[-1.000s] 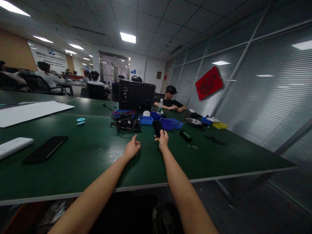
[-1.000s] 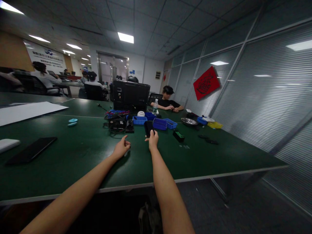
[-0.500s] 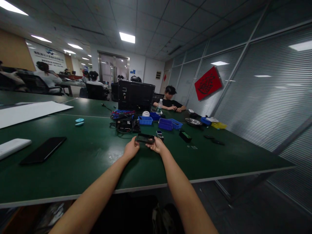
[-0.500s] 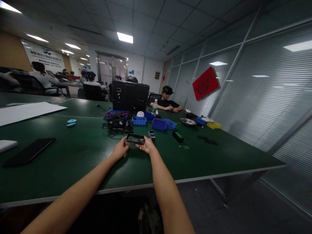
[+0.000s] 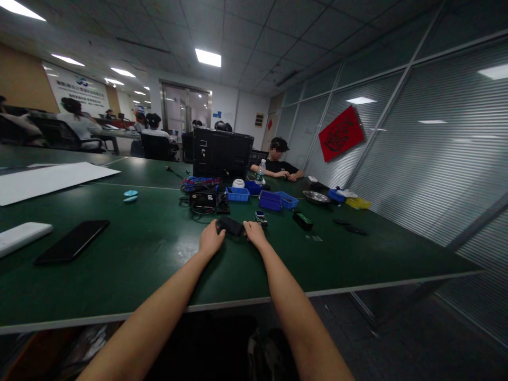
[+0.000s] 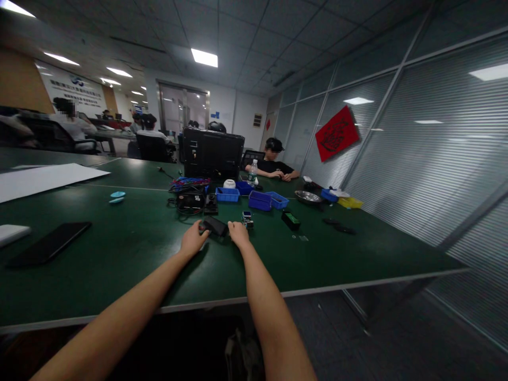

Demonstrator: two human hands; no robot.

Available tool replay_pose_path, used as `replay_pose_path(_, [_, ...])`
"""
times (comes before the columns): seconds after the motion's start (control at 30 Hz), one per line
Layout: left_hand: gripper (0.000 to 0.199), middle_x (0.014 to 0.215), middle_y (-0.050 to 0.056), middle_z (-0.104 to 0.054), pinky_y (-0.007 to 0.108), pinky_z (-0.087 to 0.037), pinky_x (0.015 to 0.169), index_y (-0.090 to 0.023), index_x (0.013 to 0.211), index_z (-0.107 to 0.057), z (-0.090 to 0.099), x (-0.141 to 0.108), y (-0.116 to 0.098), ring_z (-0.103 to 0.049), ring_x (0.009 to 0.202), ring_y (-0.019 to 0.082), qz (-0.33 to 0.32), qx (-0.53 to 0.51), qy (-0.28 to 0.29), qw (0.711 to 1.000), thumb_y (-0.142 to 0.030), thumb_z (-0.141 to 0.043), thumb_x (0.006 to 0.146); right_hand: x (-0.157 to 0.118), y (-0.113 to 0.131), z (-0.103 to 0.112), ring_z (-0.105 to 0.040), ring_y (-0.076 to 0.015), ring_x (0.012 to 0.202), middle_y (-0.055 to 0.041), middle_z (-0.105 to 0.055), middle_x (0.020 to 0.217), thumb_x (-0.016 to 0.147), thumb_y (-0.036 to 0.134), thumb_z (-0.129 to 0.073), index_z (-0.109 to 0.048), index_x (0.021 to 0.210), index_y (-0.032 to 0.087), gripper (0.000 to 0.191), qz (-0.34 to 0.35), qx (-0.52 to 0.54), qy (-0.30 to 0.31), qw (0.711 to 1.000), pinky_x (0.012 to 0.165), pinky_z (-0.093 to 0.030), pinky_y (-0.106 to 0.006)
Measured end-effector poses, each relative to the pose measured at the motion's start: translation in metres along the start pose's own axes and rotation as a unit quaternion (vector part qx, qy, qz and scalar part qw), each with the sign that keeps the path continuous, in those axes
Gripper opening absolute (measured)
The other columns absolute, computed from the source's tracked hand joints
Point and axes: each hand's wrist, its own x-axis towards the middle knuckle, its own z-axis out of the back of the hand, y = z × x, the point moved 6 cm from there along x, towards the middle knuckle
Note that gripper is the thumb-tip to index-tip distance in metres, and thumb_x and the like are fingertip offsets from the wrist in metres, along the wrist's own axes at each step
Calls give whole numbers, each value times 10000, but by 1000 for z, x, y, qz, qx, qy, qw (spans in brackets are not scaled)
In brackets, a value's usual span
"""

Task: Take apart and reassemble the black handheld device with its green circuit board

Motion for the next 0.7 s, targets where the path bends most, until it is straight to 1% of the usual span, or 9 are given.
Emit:
replay_pose_path(0.13, [516,1082,133,-554,330,-388,886,-132,1233,-429,3,-1,-2,-522,1022,229,-18,25,-32,999,-337,-502,765,-2,12,-10,-534,-98,534,-9,-614,618,873,415,-344,-598,651,167,419,80,-2,20,997,555,-343,-190])
replay_pose_path(0.2, [532,1112,123,-513,328,-390,896,-169,1261,-415,5,-2,-4,-516,1028,219,-27,12,-45,999,-336,-508,765,-4,17,-15,-524,-94,545,3,-606,619,864,426,-360,-593,631,170,417,115,3,42,992,555,-334,-184])
replay_pose_path(0.27, [526,1153,106,-468,325,-394,903,-227,1273,-416,7,-4,-6,-510,1034,208,-43,-5,-55,998,-350,-511,770,-4,18,-11,-526,-101,580,3,-599,620,864,416,-362,-597,635,170,410,118,3,23,993,572,-337,-185])
replay_pose_path(0.37, [453,1204,78,-417,332,-380,936,-284,1206,-498,7,-6,-11,-484,1067,207,-81,-18,-46,995,-398,-518,768,-4,8,16,-539,-125,711,-21,-614,763,865,343,-358,-623,770,182,325,54,-29,-110,992,646,-357,-204])
replay_pose_path(0.43, [397,1224,68,-397,340,-362,961,-285,1123,-570,5,-7,-13,-463,1089,213,-99,-17,-35,994,-424,-537,752,-6,-3,37,-525,-153,846,-47,-592,927,857,310,-367,-609,916,204,270,-2,-64,-204,977,709,-365,-230])
replay_pose_path(0.47, [376,1233,66,-388,342,-358,967,-280,1083,-596,5,-8,-14,-461,1089,214,-103,-18,-29,994,-432,-549,742,-7,-9,44,-504,-174,915,-62,-566,991,846,319,-393,-591,979,213,260,-26,-82,-232,969,735,-369,-249])
replay_pose_path(0.5, [361,1242,64,-381,344,-360,967,-273,1050,-614,4,-8,-14,-465,1081,213,-103,-19,-22,994,-437,-560,732,-8,-15,49,-478,-199,972,-79,-537,1041,826,343,-435,-570,1030,218,274,-46,-99,-242,964,758,-373,-271])
replay_pose_path(0.57, [346,1259,63,-370,342,-372,959,-259,1011,-630,3,-8,-13,-483,1049,203,-97,-26,-10,995,-434,-581,715,-5,-27,48,-443,-241,1031,-111,-491,1085,765,385,-535,-537,1089,212,368,-77,-126,-219,964,795,-379,-316])
replay_pose_path(0.7, [321,1275,54,-364,336,-387,948,-252,982,-630,3,-9,-13,-492,1044,198,-87,-32,0,996,-397,-609,697,3,-45,35,-501,-237,969,-124,-467,1062,732,341,-573,-541,1079,198,377,-120,-128,-147,973,781,-408,-330])
